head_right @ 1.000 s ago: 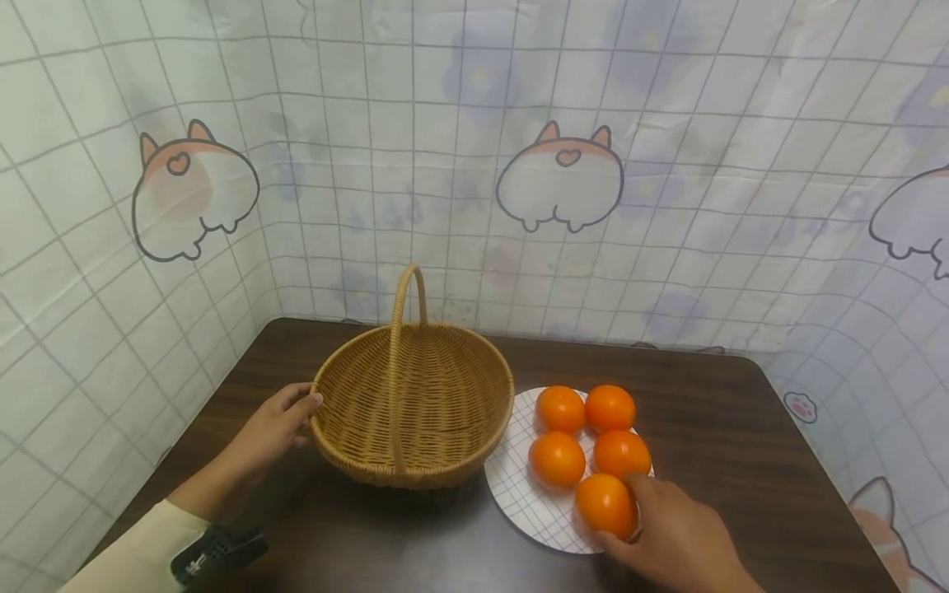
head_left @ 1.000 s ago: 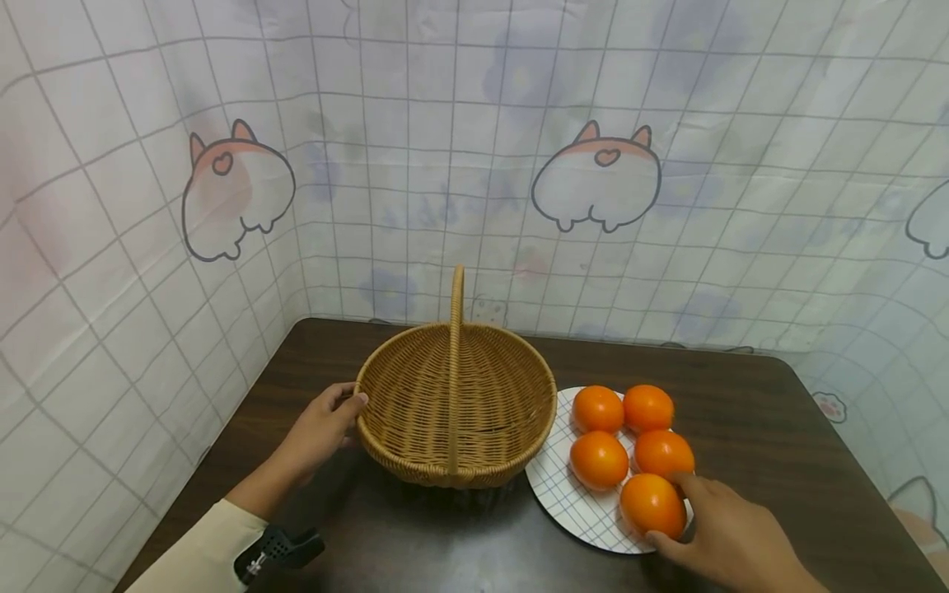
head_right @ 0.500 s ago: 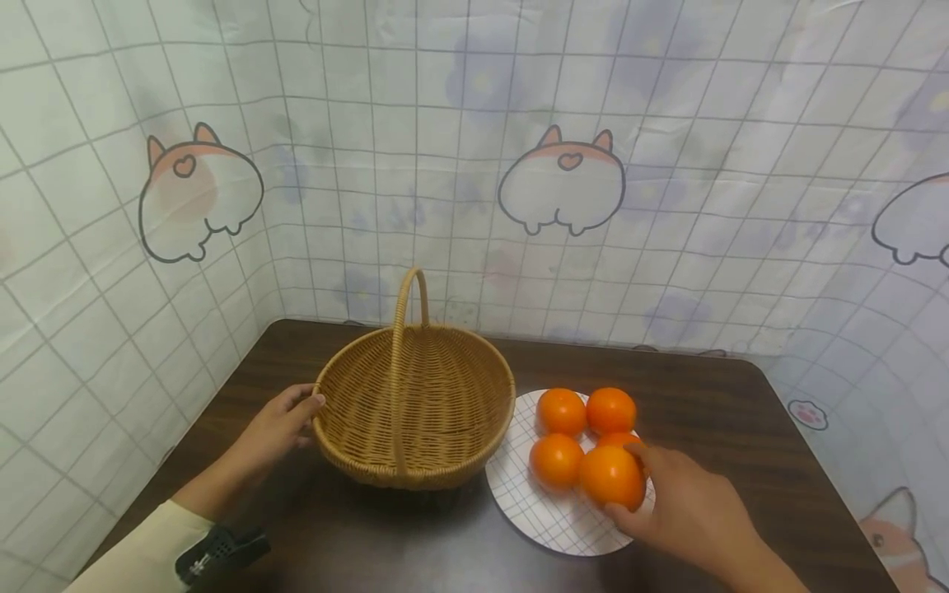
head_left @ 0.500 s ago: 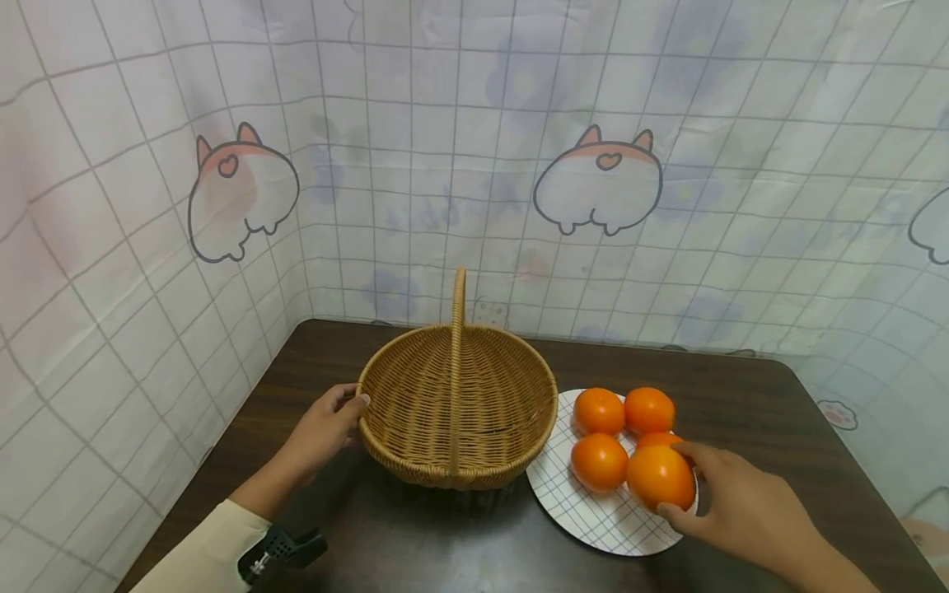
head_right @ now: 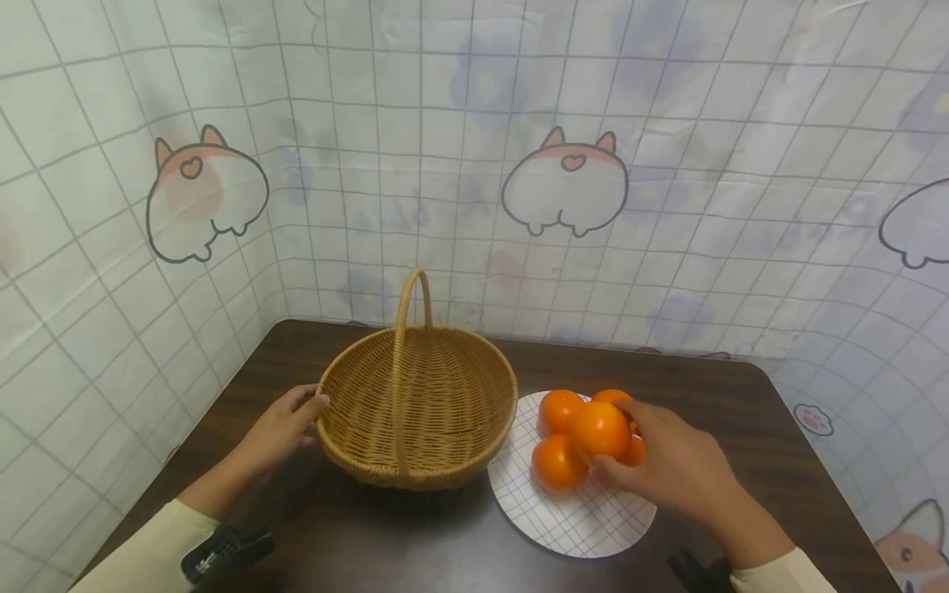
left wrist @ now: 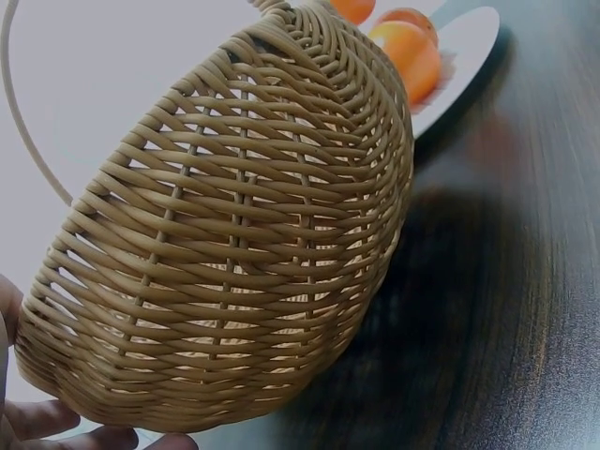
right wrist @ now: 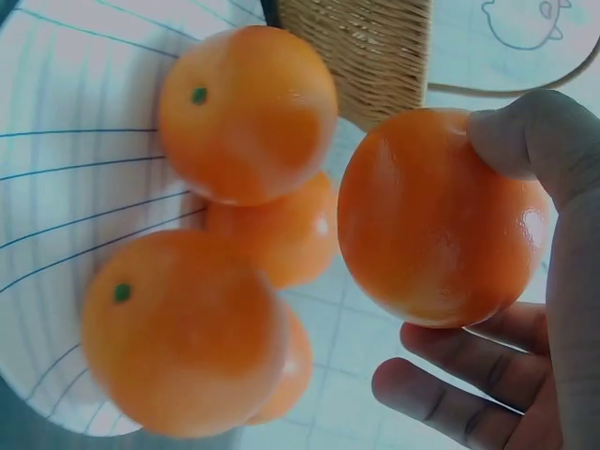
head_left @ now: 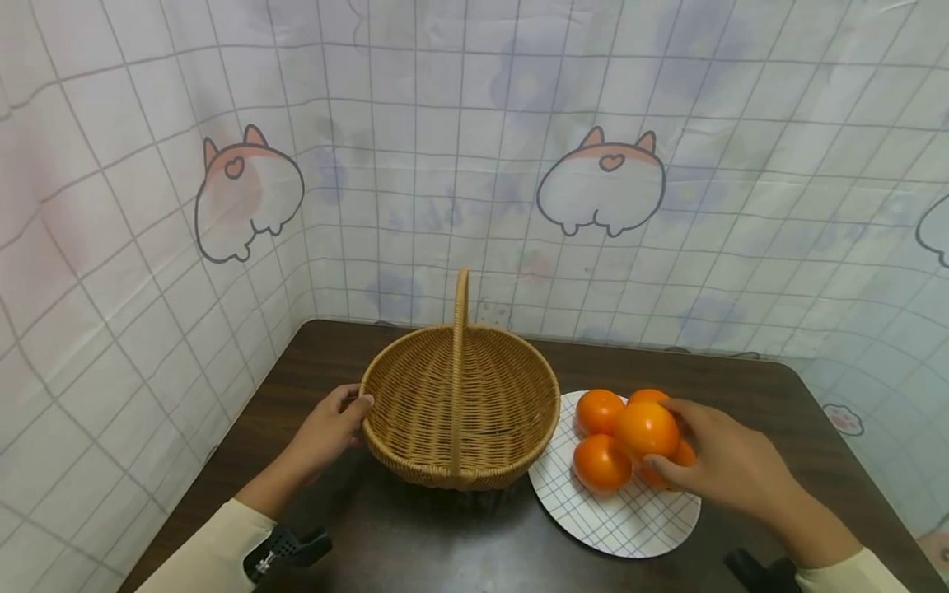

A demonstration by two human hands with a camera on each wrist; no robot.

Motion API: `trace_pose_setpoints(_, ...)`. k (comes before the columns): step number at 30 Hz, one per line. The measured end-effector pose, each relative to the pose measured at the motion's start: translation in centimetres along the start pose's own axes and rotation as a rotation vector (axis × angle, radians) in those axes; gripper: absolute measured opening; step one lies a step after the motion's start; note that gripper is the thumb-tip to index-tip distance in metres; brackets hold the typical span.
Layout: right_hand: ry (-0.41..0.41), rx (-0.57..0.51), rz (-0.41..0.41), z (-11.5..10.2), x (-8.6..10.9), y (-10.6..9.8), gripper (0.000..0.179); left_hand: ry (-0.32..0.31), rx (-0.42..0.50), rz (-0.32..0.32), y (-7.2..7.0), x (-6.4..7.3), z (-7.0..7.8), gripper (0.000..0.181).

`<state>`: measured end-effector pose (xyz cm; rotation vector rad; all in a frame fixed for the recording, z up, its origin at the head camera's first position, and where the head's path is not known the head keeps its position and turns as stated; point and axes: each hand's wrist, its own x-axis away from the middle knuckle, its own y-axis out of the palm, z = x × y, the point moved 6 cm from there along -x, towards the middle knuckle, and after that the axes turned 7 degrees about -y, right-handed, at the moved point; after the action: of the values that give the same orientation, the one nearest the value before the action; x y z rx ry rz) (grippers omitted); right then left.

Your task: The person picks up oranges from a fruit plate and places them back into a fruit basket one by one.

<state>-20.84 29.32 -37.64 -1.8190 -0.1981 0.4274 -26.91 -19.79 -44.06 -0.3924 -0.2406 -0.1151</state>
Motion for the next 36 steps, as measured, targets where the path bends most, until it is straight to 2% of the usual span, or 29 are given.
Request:
trace_pose_setpoints(7, -0.010, -0.030, 0.003, -0.7, -2.0, 0.0, 0.086, -0.003, 0.001, 0.005, 0.0, 0.2, -0.1, 0.060)
trace_pose_setpoints(16, -0.016, -0.031, -0.018, -1.2, -3.9, 0.4, 0.091, 0.002, 0.003, 0.005, -0.1, 0.2, -0.1, 0.060)
trace_pose_setpoints(29, -0.061, -0.050, -0.003, -2.9, -5.9, 0.1, 0.083, 0.010, -0.003, 0.001, 0.1, 0.2, 0.1, 0.060)
trace_pose_setpoints(36, -0.066, -0.046, -0.009, -3.1, -6.7, 0.2, 0.084, -0.001, -0.001, 0.004, 0.1, 0.0, 0.0, 0.060)
